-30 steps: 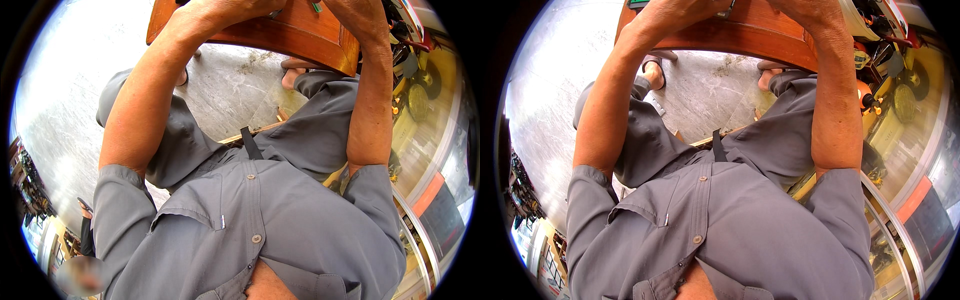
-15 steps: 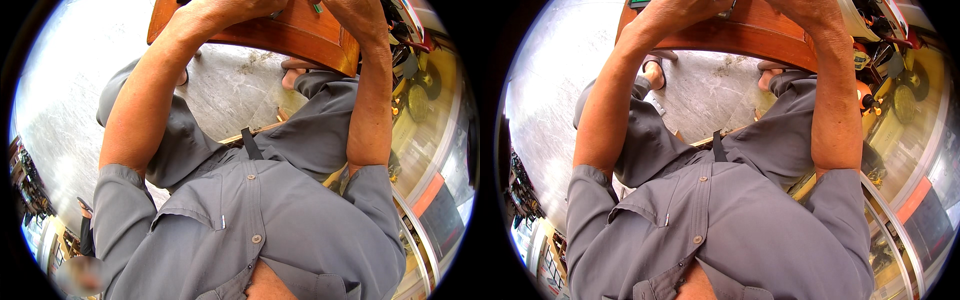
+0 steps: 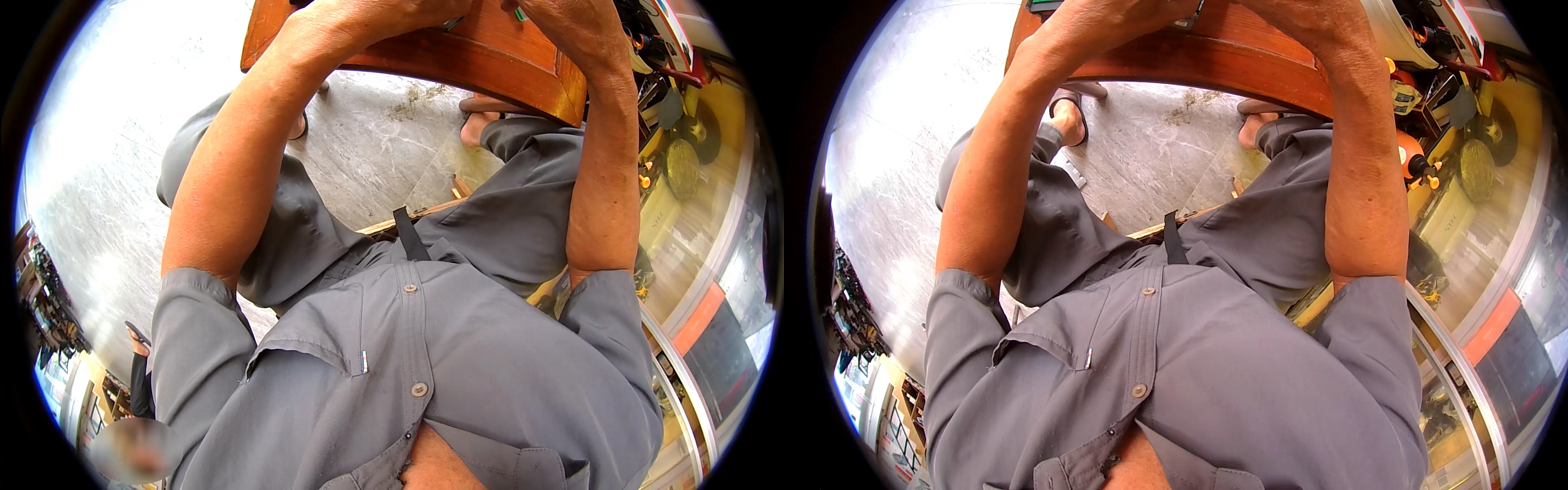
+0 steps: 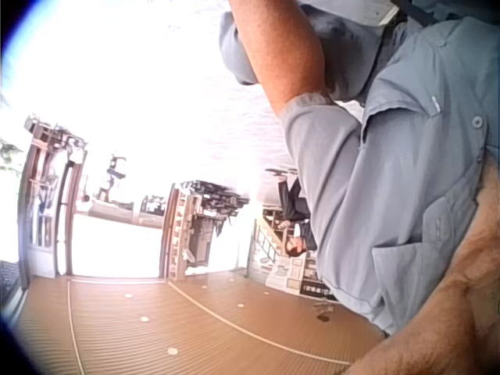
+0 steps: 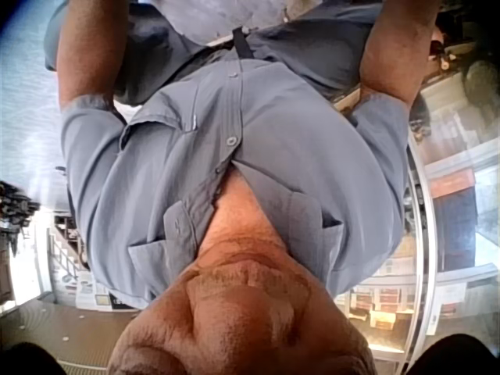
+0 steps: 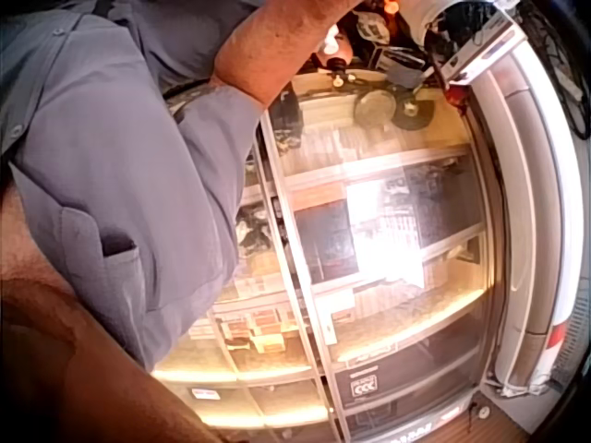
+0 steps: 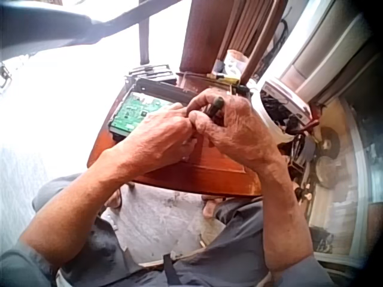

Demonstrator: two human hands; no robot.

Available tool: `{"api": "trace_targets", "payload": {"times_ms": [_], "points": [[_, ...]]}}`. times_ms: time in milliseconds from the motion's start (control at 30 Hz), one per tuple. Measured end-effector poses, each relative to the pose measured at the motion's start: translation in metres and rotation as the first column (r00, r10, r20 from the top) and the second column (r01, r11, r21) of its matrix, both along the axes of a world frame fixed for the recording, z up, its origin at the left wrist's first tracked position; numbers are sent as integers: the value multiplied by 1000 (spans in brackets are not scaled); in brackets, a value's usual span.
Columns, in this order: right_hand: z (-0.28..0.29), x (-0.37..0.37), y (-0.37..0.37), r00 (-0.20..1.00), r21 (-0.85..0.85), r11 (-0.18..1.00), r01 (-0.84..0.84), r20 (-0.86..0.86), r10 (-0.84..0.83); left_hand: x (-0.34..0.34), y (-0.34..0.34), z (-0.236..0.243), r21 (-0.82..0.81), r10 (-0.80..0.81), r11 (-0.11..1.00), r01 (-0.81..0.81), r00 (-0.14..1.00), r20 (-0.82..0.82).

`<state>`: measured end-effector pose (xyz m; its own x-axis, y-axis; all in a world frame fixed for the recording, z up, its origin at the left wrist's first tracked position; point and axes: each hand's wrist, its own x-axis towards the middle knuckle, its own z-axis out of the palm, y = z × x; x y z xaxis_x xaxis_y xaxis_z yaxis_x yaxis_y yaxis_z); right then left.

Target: The person sits at a wooden table and uses a screwdriver to remove screws from a silver electronic device. They open the casing to reveal a green circuit board, then continue to unscrew and adjust components on the board.

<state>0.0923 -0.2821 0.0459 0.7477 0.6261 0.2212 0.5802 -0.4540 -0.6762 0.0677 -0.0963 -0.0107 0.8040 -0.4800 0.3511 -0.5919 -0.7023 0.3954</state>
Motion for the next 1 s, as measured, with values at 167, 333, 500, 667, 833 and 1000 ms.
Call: {"api": "trace_targets", "payload": {"times_ms": [167, 333, 500, 667, 833, 1000], "points": [[0, 0, 0, 999, -12, 1000, 2, 34, -2, 0, 1, -1, -2, -3, 1000, 3, 1000, 5], [-3, 2, -1, 1000, 21, 1000, 10, -10, -9, 0, -1, 0, 13, 12, 1000, -12, 1000, -4], [-2, 3, -1, 1000, 5, 1000, 4, -12, -4, 0, 2, -1, -14, -22, 1000, 23, 999, 26], [1, 2, -1, 1000, 10, 1000, -17, 6, 16, -1, 4, 0, -37, -43, 998, 44, 999, 11], [-4, 0, -1, 997, 23, 1000, -3, 74, 1, -1, 3, 1, -19, -31, 999, 31, 999, 14], [0, 2, -2, 1000, 23, 1000, -11, 9, 11, 0, 3, 0, -20, -35, 999, 36, 999, 17]]}}
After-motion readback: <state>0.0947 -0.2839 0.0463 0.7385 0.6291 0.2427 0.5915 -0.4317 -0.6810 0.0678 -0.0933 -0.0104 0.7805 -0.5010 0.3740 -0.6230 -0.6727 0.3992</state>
